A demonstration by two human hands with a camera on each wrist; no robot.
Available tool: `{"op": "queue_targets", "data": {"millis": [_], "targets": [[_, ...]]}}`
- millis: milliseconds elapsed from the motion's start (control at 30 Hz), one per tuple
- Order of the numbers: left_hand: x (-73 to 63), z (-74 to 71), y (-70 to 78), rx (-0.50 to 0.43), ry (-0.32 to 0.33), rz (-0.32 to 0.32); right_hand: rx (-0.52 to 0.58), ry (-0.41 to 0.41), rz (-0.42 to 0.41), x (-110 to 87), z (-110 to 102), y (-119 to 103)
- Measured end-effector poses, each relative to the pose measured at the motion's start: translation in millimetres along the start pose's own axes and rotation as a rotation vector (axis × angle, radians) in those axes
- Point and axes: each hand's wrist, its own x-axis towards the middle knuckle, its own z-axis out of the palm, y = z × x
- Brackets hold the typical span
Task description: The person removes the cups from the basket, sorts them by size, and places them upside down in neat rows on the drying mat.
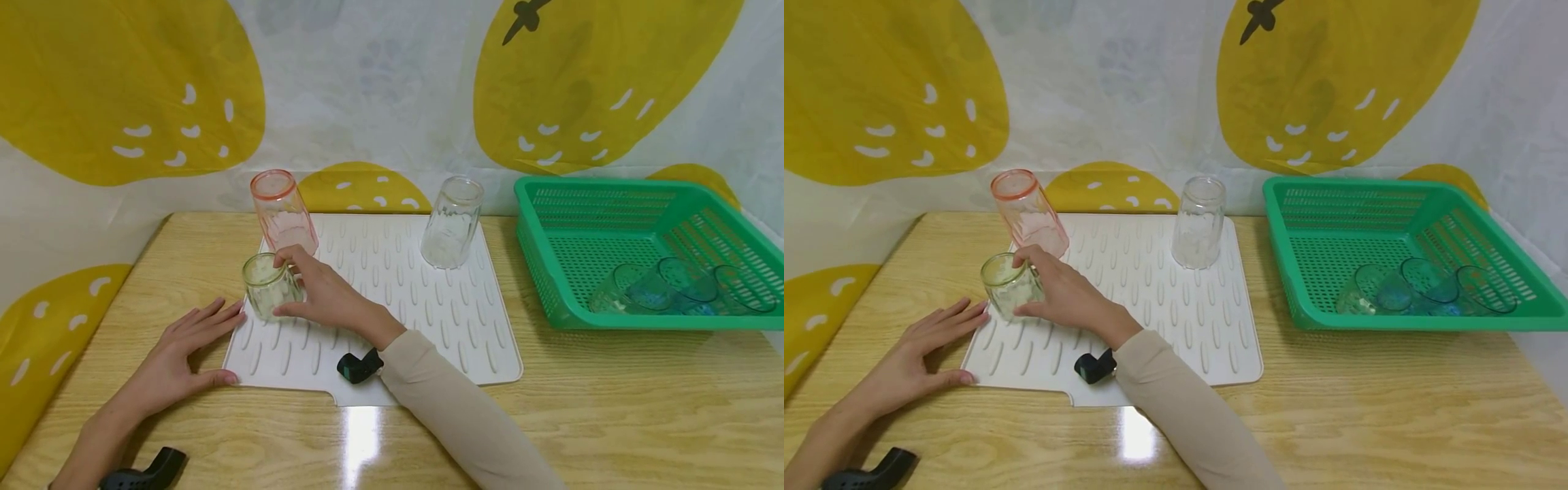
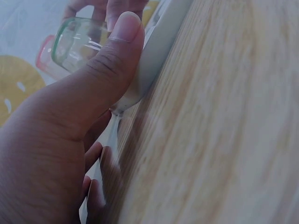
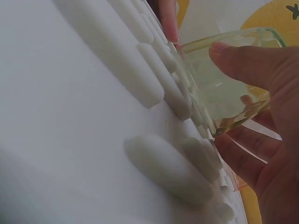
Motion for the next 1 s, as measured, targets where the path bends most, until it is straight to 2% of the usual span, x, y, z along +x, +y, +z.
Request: {"op": "queue_targets", "data": {"millis": [133, 600, 1000], "targets": [[0.6, -0.6, 0.5, -0.011, 0.0, -0.006, 0.02, -0.004, -0.013, 1.1, -0.5, -1.4], [1.2, -0.6, 0.6, -0.004, 0.004, -0.013, 0.027, -0.058, 0.022, 1.4, -0.9, -7.3], [0.3, -0.6, 0.7, -0.016, -0.009, -0.047, 0.018, -0.085, 0.023, 1.6, 1.5, -10.5]]}}
